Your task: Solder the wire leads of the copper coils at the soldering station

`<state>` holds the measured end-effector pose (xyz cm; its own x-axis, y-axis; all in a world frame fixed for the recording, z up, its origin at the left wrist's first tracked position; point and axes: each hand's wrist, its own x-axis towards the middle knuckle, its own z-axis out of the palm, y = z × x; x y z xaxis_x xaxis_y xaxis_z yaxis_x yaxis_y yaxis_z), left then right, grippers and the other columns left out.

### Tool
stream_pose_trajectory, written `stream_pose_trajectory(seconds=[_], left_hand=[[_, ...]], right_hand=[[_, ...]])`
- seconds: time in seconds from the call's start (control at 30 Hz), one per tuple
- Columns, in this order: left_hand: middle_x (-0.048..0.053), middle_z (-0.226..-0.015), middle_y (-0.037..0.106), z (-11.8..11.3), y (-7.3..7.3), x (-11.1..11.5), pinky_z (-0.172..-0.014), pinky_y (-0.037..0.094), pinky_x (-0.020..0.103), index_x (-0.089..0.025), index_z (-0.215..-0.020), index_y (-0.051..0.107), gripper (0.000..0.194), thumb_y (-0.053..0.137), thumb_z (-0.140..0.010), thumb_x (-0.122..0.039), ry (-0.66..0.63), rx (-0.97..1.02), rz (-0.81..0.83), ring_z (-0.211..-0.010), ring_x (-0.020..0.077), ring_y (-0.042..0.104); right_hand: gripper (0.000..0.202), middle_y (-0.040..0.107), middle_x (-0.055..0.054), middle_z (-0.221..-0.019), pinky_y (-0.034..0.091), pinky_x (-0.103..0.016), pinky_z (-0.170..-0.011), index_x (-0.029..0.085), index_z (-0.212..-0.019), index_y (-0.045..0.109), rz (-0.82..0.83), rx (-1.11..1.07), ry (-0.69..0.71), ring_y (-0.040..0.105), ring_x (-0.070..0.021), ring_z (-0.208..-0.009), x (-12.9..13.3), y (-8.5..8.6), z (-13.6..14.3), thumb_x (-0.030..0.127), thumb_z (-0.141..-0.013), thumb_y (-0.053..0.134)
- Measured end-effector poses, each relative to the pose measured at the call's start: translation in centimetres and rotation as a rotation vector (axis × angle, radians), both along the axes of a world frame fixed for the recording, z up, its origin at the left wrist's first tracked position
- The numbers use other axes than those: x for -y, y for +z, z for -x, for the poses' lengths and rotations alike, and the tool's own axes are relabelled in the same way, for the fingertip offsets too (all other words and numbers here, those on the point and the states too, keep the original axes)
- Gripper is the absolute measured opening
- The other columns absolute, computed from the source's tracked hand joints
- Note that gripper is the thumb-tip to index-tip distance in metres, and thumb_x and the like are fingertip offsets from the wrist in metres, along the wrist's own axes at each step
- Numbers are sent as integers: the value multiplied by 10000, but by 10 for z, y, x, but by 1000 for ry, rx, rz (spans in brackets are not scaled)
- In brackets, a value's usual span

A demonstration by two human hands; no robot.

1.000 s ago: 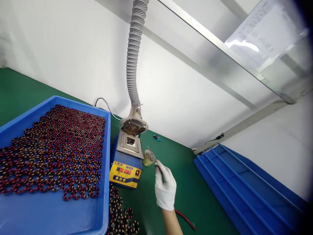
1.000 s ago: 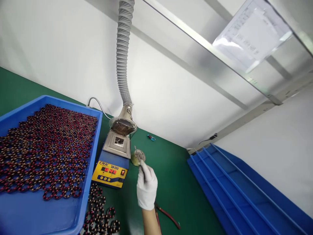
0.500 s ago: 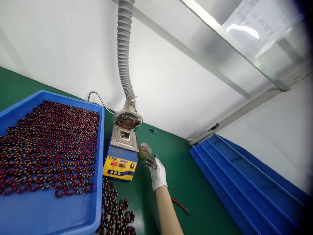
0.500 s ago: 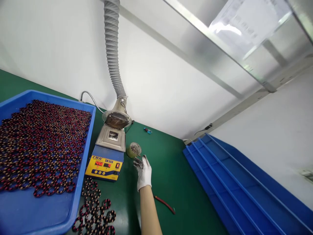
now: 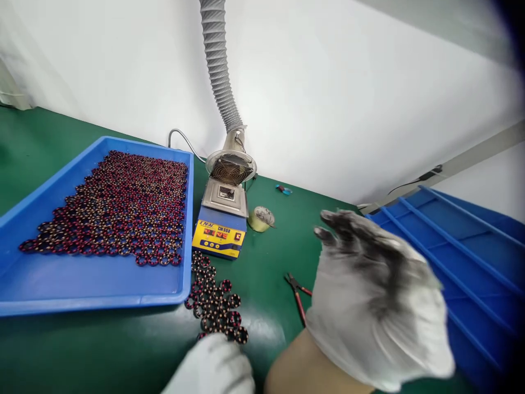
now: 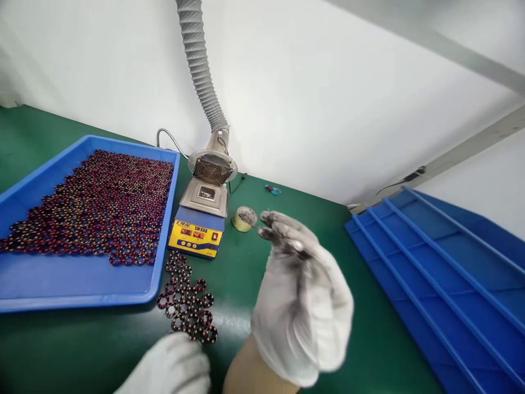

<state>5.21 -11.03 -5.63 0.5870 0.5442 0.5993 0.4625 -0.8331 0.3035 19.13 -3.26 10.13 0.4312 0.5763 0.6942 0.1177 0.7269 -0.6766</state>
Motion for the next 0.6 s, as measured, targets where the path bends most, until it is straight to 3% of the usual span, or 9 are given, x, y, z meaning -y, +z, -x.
stream_pose_trajectory(seconds=[0.07, 0.2, 0.3, 0.37, 0.47, 0.6], left_hand=[[24, -902, 685, 19, 4, -6, -833, 475, 327, -192, -904, 607, 141, 480, -843, -207, 92, -24, -26, -884, 164, 606], [8, -1043, 664, 42, -1, -5, -901, 425, 393, -234, -860, 603, 123, 586, -770, -317, 273, -250, 28, -1023, 231, 570], [-12, -1072, 664, 42, -10, -4, -906, 423, 362, -224, -814, 607, 79, 576, -804, -296, 340, -373, -58, -1045, 204, 569], [-36, -1018, 689, 39, -1, -14, -840, 457, 303, -210, -714, 591, 190, 486, -868, -246, 330, -404, -181, -989, 162, 601], [-65, -938, 708, 35, 44, -41, -758, 474, 252, -227, -657, 553, 289, 413, -908, -264, 207, -336, -349, -930, 134, 619], [24, -967, 688, 25, 121, -77, -787, 466, 337, -212, -798, 565, 161, 430, -875, -167, 373, -72, -517, -1056, 206, 544]], right_hand=[[248, 638, -28, -898, 451, -429, -813, 330, -861, 690, -2, 16, 80, 585, -218, -913, 9, 2, -3, 277, -866, 448], [199, 652, -19, -852, 478, -407, -777, 333, -868, 691, 92, 31, 389, 599, -207, -826, 14, -1, -6, 359, -867, 494], [226, 661, -29, -822, 489, -385, -768, 271, -846, 698, 234, -25, 651, 604, -206, -817, 15, -2, -4, 377, -866, 499], [232, 667, -36, -843, 482, -375, -787, 255, -845, 699, 293, -25, 744, 605, -208, -844, 13, -3, -4, 381, -863, 505], [230, 667, -39, -892, 479, -324, -796, 241, -853, 695, 295, 22, 732, 599, -191, -882, 6, -5, -7, 356, -870, 496], [168, 673, -38, -943, 472, -290, -836, 233, -899, 673, 341, -23, 647, 609, -174, -906, -15, -18, -1, 296, -856, 523]])
